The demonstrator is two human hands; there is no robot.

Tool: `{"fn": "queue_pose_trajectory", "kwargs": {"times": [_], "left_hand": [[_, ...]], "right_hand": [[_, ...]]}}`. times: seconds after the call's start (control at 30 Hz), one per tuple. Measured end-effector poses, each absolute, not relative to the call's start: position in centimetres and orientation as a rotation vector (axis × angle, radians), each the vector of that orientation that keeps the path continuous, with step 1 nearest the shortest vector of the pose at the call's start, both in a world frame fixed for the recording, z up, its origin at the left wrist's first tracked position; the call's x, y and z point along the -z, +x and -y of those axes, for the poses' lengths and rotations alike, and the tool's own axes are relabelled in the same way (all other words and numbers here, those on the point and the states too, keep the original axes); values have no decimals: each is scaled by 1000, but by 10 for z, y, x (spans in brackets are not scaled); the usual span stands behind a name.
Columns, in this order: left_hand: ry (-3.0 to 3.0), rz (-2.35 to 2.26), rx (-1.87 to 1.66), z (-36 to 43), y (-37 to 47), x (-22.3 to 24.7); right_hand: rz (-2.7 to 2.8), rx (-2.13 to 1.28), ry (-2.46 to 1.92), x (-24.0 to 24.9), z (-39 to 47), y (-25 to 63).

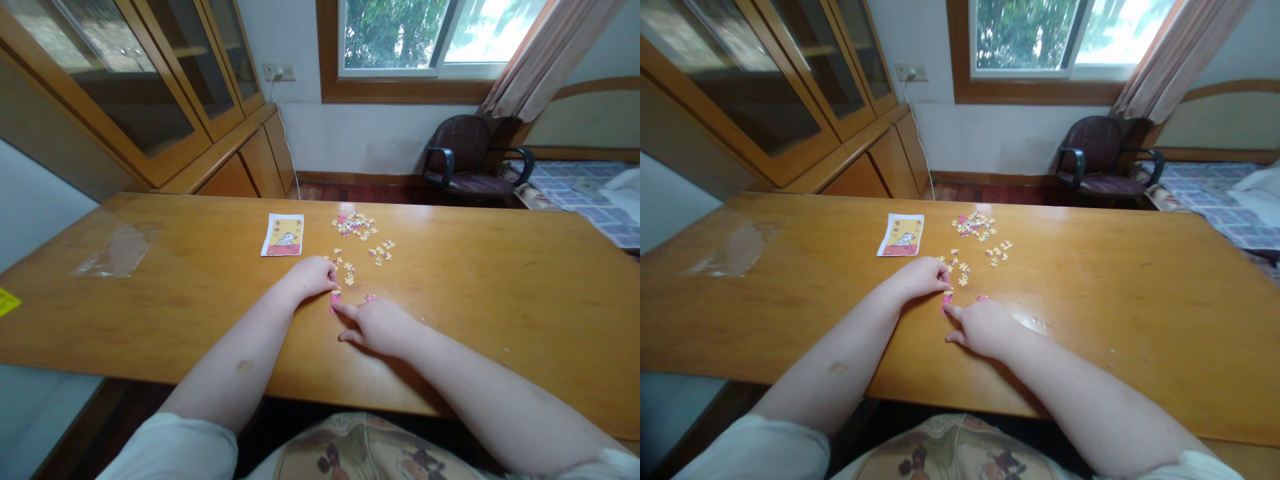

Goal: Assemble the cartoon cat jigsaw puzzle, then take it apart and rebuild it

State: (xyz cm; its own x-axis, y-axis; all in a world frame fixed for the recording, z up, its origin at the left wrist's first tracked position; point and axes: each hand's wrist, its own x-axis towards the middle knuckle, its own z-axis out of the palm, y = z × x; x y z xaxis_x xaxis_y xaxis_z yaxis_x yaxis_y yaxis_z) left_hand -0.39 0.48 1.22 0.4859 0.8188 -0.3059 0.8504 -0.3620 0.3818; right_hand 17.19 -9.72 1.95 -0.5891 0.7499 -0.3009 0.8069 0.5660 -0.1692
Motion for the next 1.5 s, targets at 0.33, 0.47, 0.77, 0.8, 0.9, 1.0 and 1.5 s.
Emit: {"fn": "queue_pose_trajectory", "kwargs": {"times": [0.33, 0.47, 0.77, 0.8, 0.9, 1.0, 1.5], "left_hand": [[2325, -1331, 4, 2, -1, -14], [2436, -1239, -137, 4, 4, -13], [2576, -1030, -26, 5, 9, -7], [2580, -1020, -34, 6, 10, -7], [2584, -1021, -29, 7, 12, -7], [2585, -1024, -6, 7, 12, -5], [2391, -1165, -186, 13, 20, -9]], "right_hand": [[-2610, 421, 1302, -21, 97, 171], [-2608, 410, 1293, -21, 98, 170], [-2632, 398, 1262, -17, 98, 169], [-2641, 397, 1260, -17, 98, 169], [-2640, 395, 1259, -18, 98, 168], [-2638, 396, 1246, -21, 97, 168], [-2642, 986, 2038, 0, 48, 204]]}}
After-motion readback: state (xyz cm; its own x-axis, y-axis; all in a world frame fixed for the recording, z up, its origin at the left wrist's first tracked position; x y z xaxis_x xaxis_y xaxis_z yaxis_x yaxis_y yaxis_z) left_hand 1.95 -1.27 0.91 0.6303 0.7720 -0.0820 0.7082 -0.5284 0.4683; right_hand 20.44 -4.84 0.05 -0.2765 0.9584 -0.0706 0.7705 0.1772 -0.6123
